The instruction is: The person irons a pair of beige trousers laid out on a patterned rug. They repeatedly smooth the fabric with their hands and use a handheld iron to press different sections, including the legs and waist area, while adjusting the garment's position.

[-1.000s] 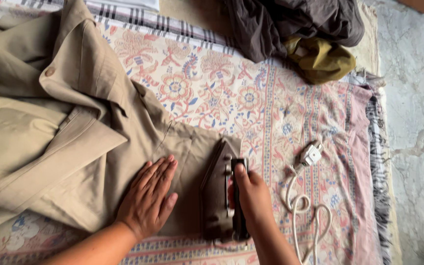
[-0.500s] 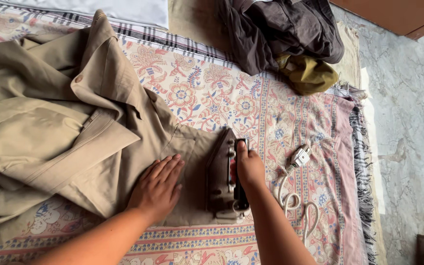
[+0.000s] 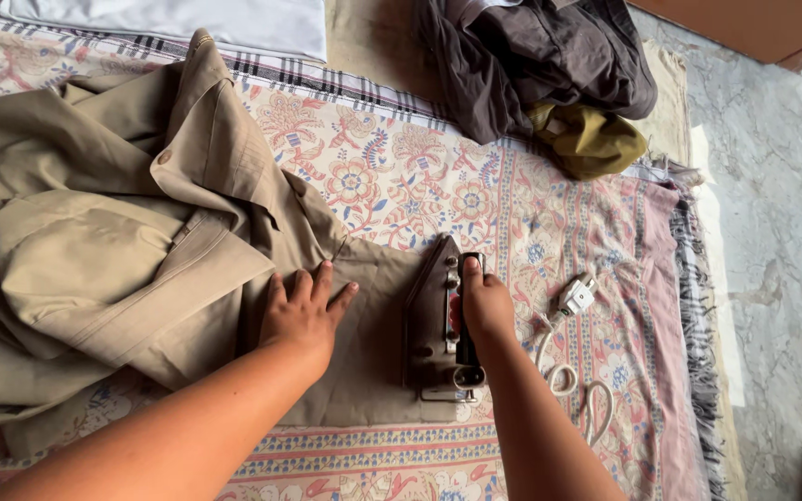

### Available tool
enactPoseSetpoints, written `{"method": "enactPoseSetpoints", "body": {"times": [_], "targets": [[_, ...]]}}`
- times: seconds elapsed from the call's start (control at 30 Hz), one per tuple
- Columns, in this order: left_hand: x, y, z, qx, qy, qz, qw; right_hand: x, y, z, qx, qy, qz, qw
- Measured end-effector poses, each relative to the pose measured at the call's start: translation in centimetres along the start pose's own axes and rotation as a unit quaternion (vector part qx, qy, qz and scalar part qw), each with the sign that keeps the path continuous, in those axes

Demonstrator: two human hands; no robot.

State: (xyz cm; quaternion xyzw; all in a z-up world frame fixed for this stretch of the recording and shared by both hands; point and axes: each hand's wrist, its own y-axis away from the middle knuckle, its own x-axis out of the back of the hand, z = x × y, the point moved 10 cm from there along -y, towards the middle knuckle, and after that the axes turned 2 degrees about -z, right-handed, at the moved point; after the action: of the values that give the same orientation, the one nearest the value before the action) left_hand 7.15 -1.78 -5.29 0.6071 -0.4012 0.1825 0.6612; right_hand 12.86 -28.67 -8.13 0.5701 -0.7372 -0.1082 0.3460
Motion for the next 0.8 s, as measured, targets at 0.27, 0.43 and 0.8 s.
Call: {"method": "enactPoseSetpoints", "body": {"times": [0.27,0.43,0.8], "targets": [[-1.4,-1.7,0.0,0.014,0.044,0.097,0.994,0.0,2.8,1.3,-0.012,0.037,0.019,0.999],[0.2,-0.9,-1.0,0.019,0.058,0.089,0.994,-0.4,1.2,-0.4,0.003,0.022,0.009,1.0],[0.2,0.5,-1.3,0.008,0.065,-0.01,0.998,-0.7,4.8,2.2,0.009,0.062,-0.012,0.998]]}}
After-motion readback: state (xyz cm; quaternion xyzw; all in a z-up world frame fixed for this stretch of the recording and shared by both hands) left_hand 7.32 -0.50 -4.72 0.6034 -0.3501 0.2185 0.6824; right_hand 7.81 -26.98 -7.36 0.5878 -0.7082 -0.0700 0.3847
